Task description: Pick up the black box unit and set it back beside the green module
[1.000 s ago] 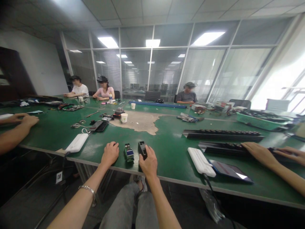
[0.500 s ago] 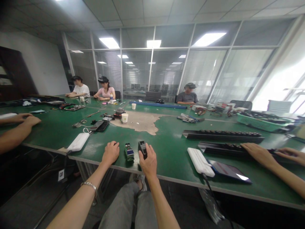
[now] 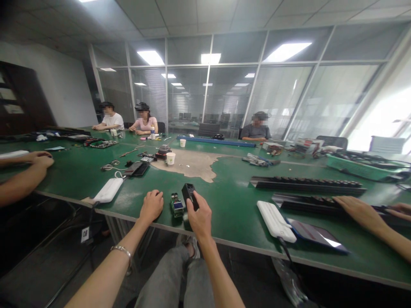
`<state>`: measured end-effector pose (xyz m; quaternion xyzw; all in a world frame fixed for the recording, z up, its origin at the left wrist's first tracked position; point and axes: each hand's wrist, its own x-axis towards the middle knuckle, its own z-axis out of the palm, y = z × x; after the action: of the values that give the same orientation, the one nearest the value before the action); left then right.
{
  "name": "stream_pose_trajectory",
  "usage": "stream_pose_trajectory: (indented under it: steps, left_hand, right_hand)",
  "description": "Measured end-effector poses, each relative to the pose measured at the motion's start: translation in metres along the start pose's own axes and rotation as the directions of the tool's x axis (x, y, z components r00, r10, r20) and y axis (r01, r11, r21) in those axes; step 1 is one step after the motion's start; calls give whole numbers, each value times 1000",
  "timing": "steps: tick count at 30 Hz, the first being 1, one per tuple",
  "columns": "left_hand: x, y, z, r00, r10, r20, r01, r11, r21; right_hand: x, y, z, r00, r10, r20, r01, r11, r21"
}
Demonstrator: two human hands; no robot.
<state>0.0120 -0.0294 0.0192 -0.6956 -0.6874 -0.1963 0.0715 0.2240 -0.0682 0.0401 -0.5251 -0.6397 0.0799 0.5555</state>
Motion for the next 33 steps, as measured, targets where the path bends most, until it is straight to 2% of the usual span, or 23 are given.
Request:
stream_pose_trajectory:
  steps: [5, 13, 19, 23, 29, 33]
  left_hand:
    - [0, 0, -1, 1000, -11, 1, 11, 1000, -6]
    - [0, -2, 0, 1000, -3, -2, 3, 1000, -6]
    - [0, -2, 1, 1000, 5, -4, -5, 1000, -9]
    - [0, -2, 2, 1000, 17, -23, -17, 1000, -3]
    - [1, -3, 5, 999, 22, -31, -21, 1000, 19]
    - [1, -3, 5, 999, 29, -26, -28, 999, 26]
  right_hand:
    - [2, -26, 15, 993, -68, 100, 68, 998, 2]
    - [3, -34, 30, 978, -67, 200, 85, 993, -86]
    - [-18, -30, 33, 955, -50, 292, 125, 961, -247]
    - [-30, -23, 34, 956, -56, 288, 136, 955, -263]
    - [-26, -20, 39, 950, -59, 307, 126, 971, -205]
    - [-28, -26, 41, 971, 3, 238, 66, 957, -282]
